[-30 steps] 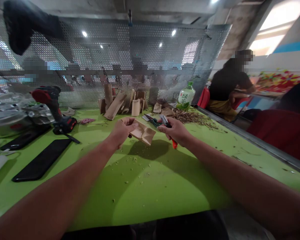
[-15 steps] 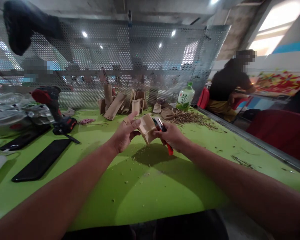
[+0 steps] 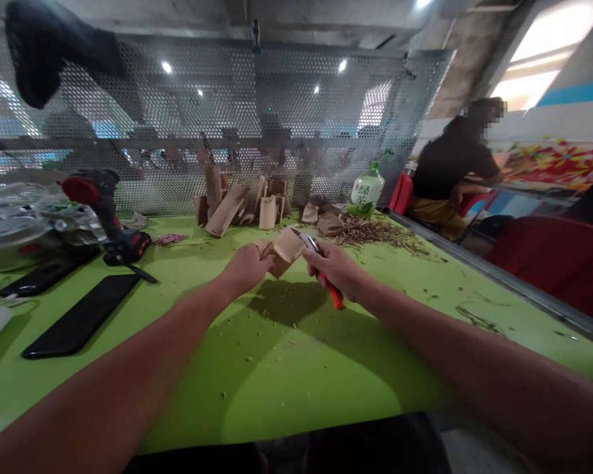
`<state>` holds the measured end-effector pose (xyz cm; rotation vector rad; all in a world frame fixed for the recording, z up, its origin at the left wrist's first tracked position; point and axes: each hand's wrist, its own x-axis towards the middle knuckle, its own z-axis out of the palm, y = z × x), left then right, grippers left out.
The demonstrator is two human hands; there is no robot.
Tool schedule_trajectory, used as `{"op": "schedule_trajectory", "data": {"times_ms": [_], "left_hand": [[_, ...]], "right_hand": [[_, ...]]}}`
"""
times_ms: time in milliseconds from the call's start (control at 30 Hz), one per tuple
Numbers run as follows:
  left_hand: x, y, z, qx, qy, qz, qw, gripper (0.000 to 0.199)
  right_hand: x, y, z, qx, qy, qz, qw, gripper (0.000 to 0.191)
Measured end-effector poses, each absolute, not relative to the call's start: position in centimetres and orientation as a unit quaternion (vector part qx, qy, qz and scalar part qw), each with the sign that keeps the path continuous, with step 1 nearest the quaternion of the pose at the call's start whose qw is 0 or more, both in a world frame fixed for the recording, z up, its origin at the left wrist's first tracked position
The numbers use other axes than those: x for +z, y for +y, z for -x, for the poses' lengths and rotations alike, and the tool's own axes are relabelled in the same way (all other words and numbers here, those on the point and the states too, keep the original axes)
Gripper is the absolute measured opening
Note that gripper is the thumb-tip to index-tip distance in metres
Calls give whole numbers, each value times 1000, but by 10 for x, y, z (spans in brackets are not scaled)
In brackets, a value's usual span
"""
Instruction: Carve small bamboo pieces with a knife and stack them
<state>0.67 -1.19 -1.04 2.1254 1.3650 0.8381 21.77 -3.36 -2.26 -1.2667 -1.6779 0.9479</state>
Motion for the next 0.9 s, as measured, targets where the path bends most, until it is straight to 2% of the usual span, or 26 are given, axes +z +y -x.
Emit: {"op": "schedule_trajectory", "data": {"times_ms": [100,300,467,600,900], "left_hand": [[-7,-4,5,225,538,-798,152,31],[-10,0,11,168,485,-840,175,37],[-13,-4,7,175,472,-841,199,38],[-13,-6,2,164,451,-861,171,42],[-10,-7,-1,159,433,-875,149,36]], "right_hand": [[-20,-31,-227,313,-705,504,390,33],[-8,-32,-240,110,-823,526,185,35],[-6,-42,-227,89,-815,567,76,29],[-10,-42,-214,34,-826,560,40,33],[-15,-40,-205,-60,-826,558,42,30]]}}
